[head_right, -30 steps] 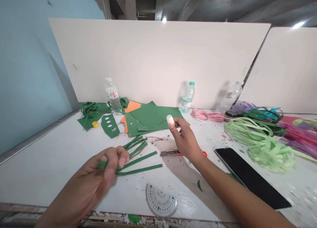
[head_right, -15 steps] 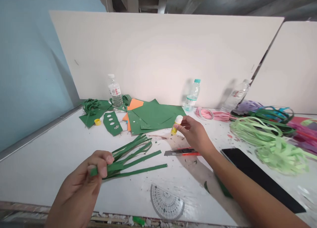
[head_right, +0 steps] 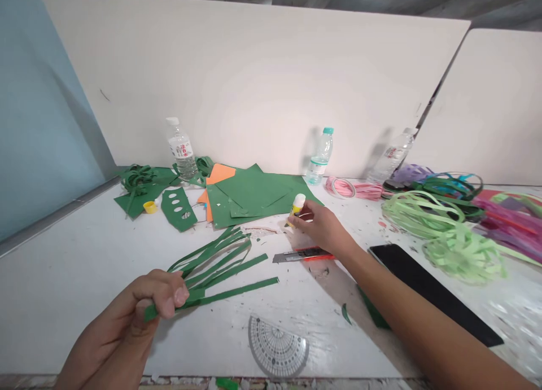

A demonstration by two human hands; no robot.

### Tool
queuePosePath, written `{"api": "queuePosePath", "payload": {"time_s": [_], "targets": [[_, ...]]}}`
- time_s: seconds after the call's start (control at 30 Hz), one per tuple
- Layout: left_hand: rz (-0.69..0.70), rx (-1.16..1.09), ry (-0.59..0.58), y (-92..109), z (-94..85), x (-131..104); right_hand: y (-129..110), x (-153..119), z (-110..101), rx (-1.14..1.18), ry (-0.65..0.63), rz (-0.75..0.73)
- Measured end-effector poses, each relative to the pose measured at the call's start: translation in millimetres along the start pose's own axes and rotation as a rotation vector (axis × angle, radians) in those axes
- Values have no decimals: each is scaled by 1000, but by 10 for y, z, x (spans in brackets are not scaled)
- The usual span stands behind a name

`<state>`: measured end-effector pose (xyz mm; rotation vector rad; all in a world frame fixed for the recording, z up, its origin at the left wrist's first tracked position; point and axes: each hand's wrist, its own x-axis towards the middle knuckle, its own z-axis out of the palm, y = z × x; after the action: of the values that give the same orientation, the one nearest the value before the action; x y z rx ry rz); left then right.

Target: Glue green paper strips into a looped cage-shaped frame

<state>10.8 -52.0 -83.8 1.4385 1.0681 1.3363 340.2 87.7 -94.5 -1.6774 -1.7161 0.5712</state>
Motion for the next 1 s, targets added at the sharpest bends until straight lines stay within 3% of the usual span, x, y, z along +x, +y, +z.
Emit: {"api": "queuePosePath", "payload": {"time_s": [0.2,0.37,0.5,0.63,1.0], "targets": [[33,70,-32,29,-13,-24,-6,9,-109,-46,-46,-82],[33,82,-45,35,-11,-12,-93,-53,-370,-187,-268,-188],[48,99,-36,35,-6,-13,-155,-116,-465,-253,-436,-238],[46,136,-26,42,-1,-16,-232,-169,-445,-257,-481,-276],[63,171,-42,54,18,-3,-450,-289,-164,-134,-429,-361]]}}
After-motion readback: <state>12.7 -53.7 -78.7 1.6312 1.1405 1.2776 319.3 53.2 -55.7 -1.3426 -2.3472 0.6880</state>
